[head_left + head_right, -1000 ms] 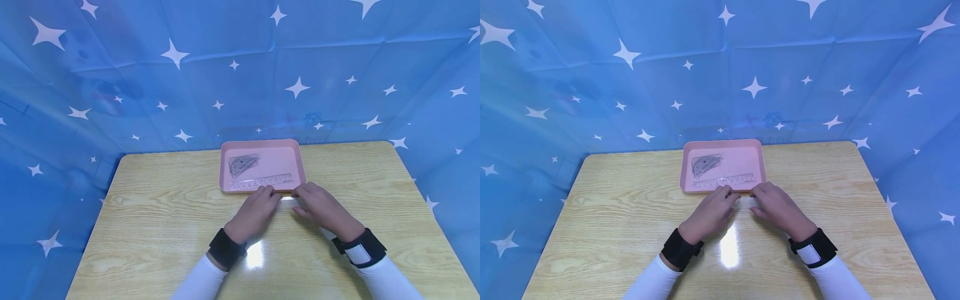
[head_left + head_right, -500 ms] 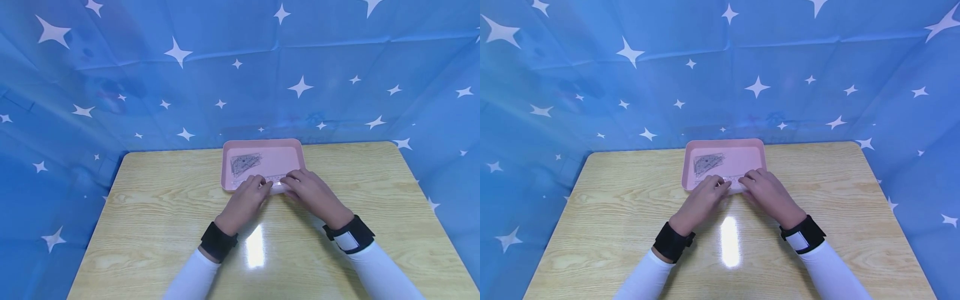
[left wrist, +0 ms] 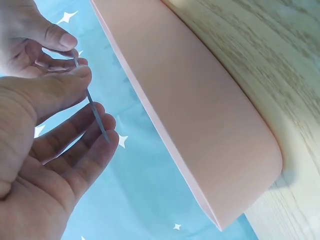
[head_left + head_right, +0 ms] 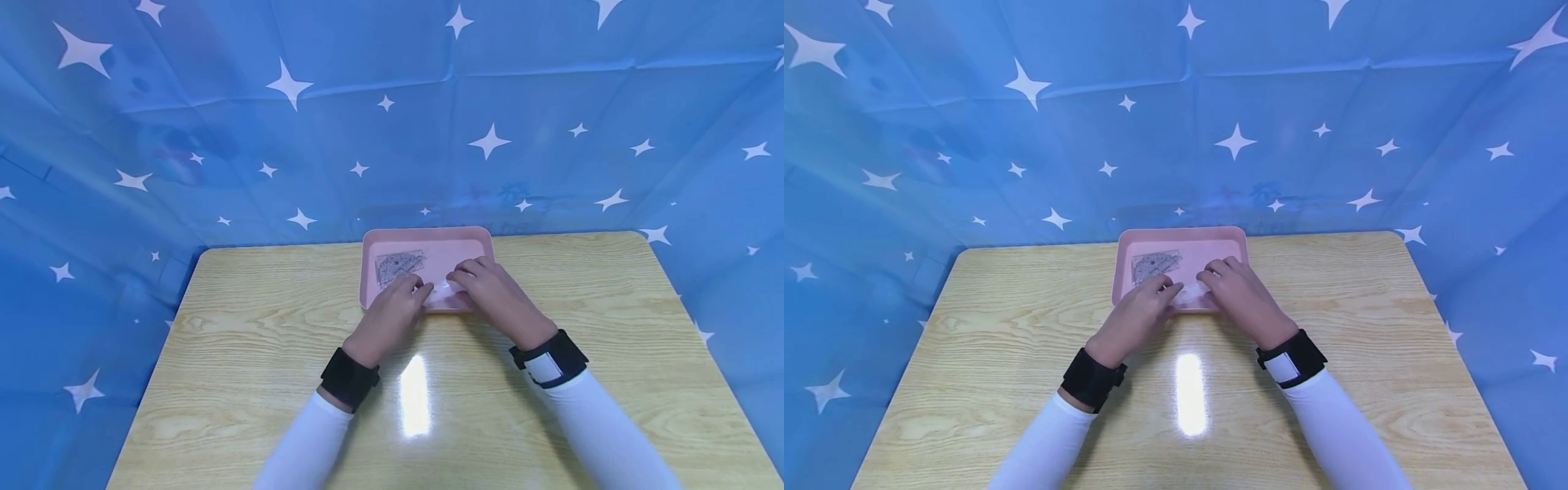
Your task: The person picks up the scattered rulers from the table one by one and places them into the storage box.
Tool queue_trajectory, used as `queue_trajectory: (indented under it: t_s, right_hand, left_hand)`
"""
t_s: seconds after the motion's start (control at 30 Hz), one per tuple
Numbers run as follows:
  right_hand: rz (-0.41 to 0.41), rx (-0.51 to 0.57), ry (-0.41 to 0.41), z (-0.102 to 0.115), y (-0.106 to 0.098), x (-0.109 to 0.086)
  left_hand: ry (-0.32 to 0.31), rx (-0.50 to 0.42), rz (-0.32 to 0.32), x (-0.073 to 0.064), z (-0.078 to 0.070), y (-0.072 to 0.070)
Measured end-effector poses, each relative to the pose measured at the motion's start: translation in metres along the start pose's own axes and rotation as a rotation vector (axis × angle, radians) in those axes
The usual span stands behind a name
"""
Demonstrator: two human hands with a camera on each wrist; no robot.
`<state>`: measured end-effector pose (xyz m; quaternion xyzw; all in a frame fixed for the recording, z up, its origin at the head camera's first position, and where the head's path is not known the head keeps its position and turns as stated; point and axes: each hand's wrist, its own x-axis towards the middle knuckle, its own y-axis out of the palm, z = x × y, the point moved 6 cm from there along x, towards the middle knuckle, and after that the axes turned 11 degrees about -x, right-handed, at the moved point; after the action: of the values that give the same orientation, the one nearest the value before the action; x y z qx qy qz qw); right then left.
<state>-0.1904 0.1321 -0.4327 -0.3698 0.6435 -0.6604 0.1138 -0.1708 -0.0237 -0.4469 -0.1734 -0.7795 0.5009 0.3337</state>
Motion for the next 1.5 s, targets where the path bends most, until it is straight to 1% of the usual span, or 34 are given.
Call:
queue_trajectory:
  t_s: [0.2,0.33,0.43,0.57,0.77,1.0,1.23,1.4,1.5]
  right_hand:
    - [0.015,0.006,-0.002,-0.005,0.005,0.013]
    - [0.019,0.013,-0.006,-0.006,0.007,0.018]
    - [0.019,0.018,-0.010,-0.007,0.008,0.020]
    - [0.033,0.021,0.002,-0.008,0.012,0.025]
    - [0.056,-0.013,0.029,-0.012,0.019,0.036]
    - [0.059,-0.048,0.002,-0.016,0.026,0.042]
    - [0.079,-0.008,0.001,-0.023,0.032,0.045]
    - [0.107,0.047,0.030,-0.026,0.035,0.042]
    - [0.110,0.071,0.048,-0.028,0.035,0.040]
  left_hand:
    - [0.018,0.028,-0.007,0.007,0.006,-0.005]
    - [0.020,0.050,-0.007,0.009,0.008,-0.007]
    - [0.018,0.048,0.001,0.010,0.009,-0.008]
    - [0.005,0.023,0.014,0.013,0.013,-0.008]
    - [-0.022,0.009,0.031,0.022,0.024,-0.005]
    - [-0.049,-0.002,0.072,0.031,0.034,0.001]
    - [-0.062,0.006,0.096,0.040,0.039,0.006]
    - [-0.058,-0.001,0.109,0.046,0.043,0.013]
    - [-0.060,-0.015,0.123,0.048,0.046,0.019]
